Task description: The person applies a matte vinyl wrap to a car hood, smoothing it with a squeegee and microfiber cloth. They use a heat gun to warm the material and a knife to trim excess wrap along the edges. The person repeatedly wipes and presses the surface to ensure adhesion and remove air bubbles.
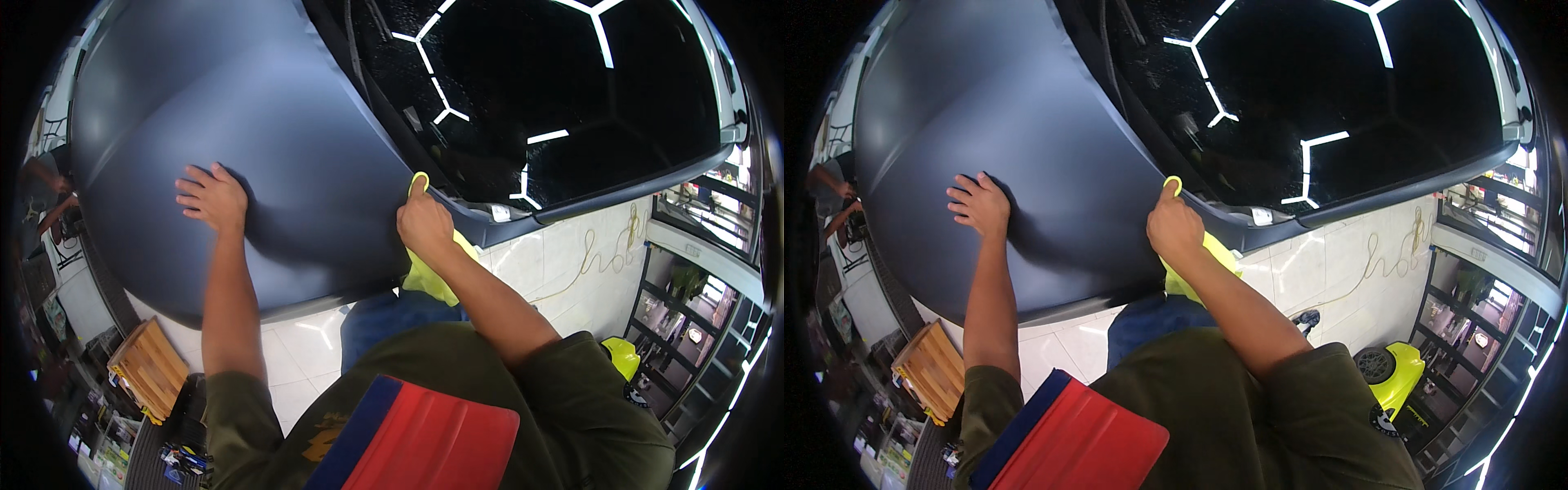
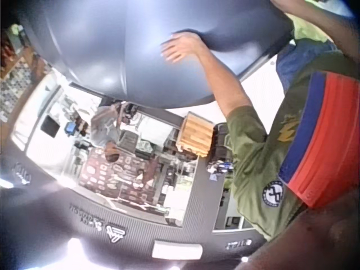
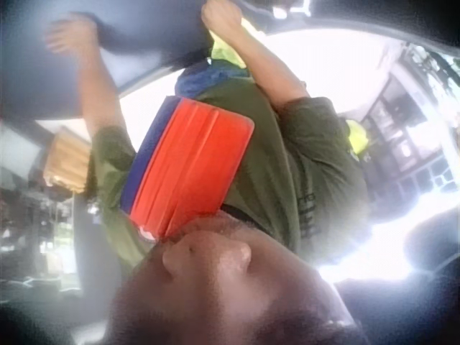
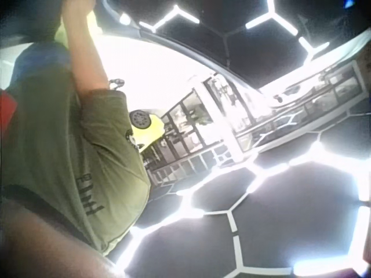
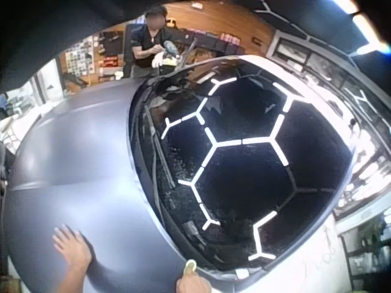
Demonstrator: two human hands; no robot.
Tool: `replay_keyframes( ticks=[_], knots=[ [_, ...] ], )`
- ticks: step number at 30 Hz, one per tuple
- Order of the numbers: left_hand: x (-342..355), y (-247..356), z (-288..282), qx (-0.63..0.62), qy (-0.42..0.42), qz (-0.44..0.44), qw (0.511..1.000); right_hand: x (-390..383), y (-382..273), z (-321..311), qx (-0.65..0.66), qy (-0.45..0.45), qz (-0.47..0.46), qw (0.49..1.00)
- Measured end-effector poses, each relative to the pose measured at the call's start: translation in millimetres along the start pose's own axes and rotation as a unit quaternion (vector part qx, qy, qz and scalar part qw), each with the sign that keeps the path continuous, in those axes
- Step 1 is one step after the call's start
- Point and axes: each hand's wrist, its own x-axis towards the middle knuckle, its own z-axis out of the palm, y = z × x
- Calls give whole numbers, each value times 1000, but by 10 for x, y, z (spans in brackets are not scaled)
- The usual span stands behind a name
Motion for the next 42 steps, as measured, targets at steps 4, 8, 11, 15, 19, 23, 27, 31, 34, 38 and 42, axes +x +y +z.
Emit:
replay_keyframes(
  ticks=[4, 8, 11, 15, 19, 23, 27, 31, 34, 38, 42],
  knots=[
    [37, -42, 58, 23, 19, 0, 1000, 307, -367, 8, 5, 31, -25, 999],
    [26, -21, -3, 14, 12, -3, 1000, 625, -659, -53, -30, 58, -48, 997],
    [43, -18, -28, 6, 4, -8, 1000, 539, -594, -171, 13, 89, -106, 990],
    [28, 36, -55, -4, -9, -15, 1000, 400, -783, -53, 111, 83, -140, 980],
    [41, 16, -58, -14, -26, -22, 999, 738, -1400, -274, 306, 23, -231, 923],
    [15, -152, 106, -30, 38, -12, 999, 731, -681, -624, 372, 222, -204, 878],
    [16, -279, -45, -257, 1, 4, 966, 1267, 10, -340, 393, 0, -66, 917],
    [-488, -129, -351, -306, 23, 177, 935, 1351, -7, -356, 458, -87, -49, 883],
    [-635, 147, -498, -254, 12, 203, 946, 1335, 22, -335, 446, -103, -49, 888],
    [-326, 24, -177, -202, 9, 76, 976, 1343, -26, -314, 417, -69, -74, 903],
    [-234, -83, 14, -135, 48, 52, 988, 1376, 25, -249, 428, -49, -92, 898]
  ],
)
